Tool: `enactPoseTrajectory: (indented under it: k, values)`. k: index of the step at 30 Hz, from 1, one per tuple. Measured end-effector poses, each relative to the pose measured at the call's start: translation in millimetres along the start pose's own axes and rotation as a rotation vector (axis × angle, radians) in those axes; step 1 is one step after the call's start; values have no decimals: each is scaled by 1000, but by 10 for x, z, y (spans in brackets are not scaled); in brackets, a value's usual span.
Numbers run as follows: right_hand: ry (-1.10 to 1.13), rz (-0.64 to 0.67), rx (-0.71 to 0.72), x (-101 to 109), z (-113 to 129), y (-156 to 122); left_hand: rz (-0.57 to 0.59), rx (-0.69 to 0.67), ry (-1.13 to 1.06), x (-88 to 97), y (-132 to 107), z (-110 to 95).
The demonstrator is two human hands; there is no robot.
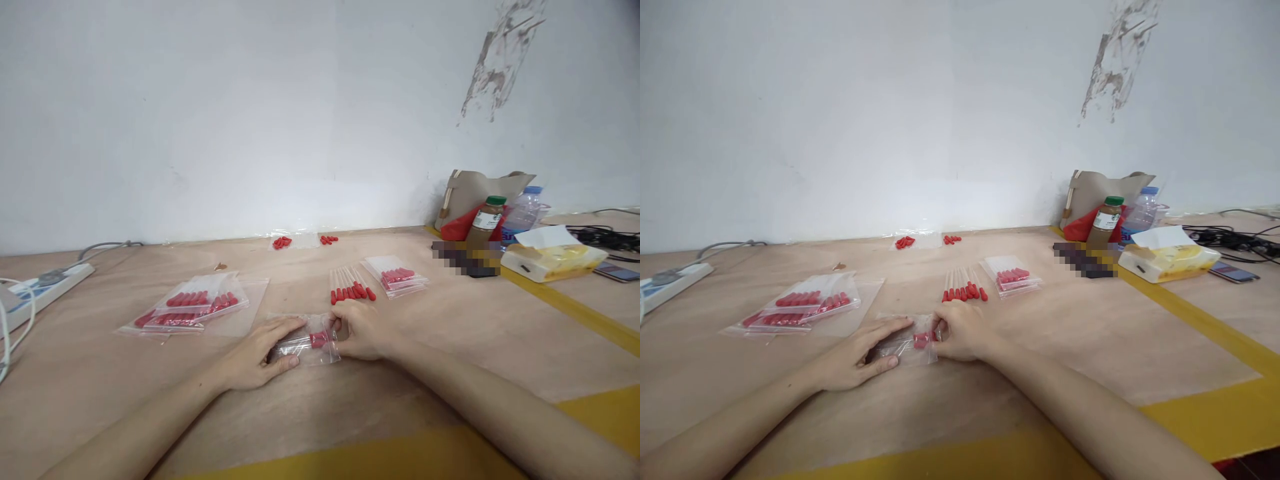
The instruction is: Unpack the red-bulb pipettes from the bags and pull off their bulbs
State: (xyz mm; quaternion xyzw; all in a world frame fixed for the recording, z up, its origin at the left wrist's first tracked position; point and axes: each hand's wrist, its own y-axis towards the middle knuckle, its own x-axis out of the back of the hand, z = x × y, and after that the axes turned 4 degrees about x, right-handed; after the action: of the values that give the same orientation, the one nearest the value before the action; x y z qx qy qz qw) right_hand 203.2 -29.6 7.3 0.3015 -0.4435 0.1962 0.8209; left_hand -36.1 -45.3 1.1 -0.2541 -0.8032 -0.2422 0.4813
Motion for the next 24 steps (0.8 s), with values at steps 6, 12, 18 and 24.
enactPoseTrajectory:
  k: [6,12,18,24]
  values:
    - [20,29,7,-34,-70,4,16,10,15,15,2,-9]
    - [353,72,-76,-98,-187,-8,7,-8,20,10,-1,21]
    - [545,137,-105,-61,-241,24,10,10,35,20,-17,34]
    - [858,78,-146,262,-500,74,-18,7,27,45,-42,97]
